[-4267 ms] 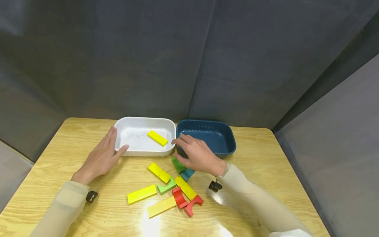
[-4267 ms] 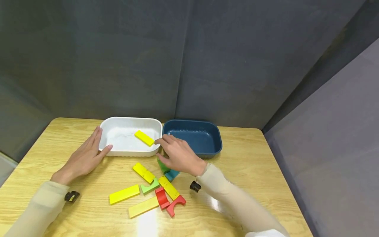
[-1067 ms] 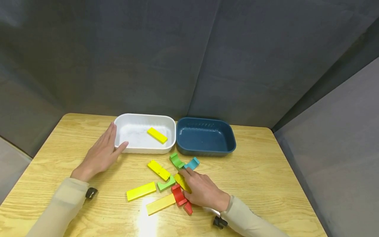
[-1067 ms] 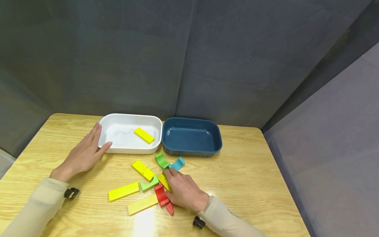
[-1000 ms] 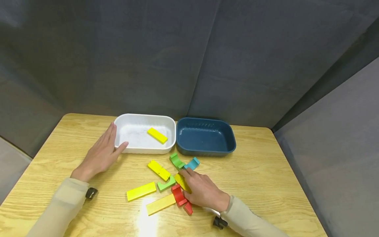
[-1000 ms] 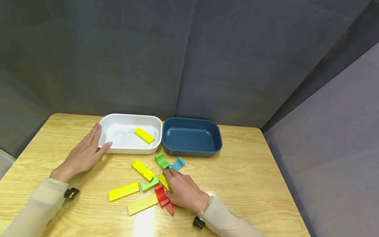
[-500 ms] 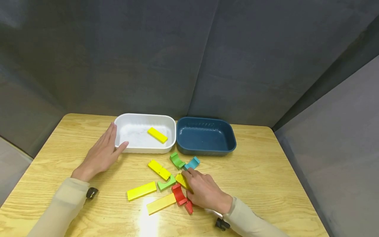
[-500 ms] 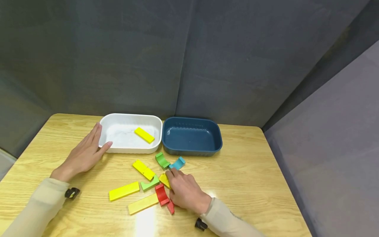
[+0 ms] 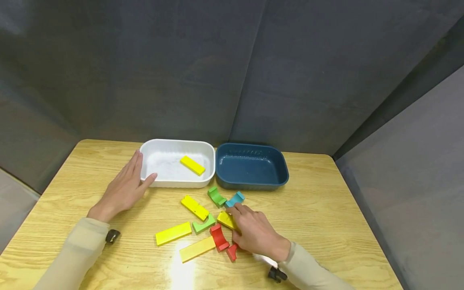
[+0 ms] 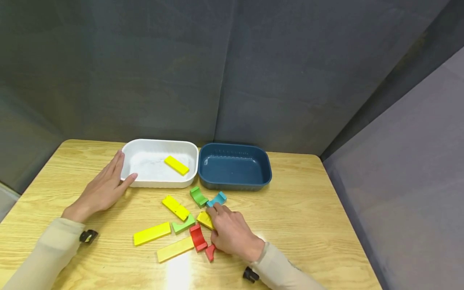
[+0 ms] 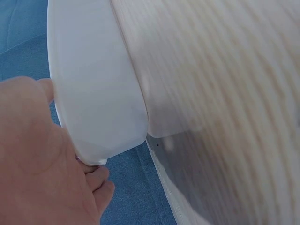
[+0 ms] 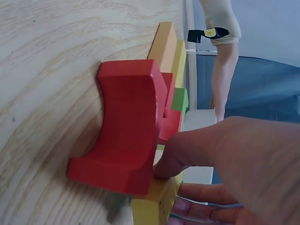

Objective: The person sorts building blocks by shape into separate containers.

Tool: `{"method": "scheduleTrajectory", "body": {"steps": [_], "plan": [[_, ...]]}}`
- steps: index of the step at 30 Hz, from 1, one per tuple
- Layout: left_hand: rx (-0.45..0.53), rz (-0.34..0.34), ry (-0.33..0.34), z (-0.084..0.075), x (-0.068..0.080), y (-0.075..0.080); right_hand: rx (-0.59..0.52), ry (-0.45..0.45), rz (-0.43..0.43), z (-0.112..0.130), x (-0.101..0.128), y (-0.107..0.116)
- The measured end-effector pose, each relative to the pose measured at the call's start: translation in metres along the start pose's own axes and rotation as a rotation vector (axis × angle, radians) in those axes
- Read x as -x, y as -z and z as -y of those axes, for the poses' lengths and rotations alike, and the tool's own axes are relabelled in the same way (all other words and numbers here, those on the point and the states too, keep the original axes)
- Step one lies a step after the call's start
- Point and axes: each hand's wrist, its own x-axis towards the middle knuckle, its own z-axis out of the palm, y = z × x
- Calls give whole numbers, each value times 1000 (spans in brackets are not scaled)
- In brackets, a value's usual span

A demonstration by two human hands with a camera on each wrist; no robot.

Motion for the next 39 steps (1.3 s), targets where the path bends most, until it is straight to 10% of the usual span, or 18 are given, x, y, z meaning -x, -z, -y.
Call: {"method": "scheduleTrajectory", "body": {"steps": [39], "plan": [[-3, -18, -11, 2, -1, -2, -76, 138, -119, 7, -46, 49]]}}
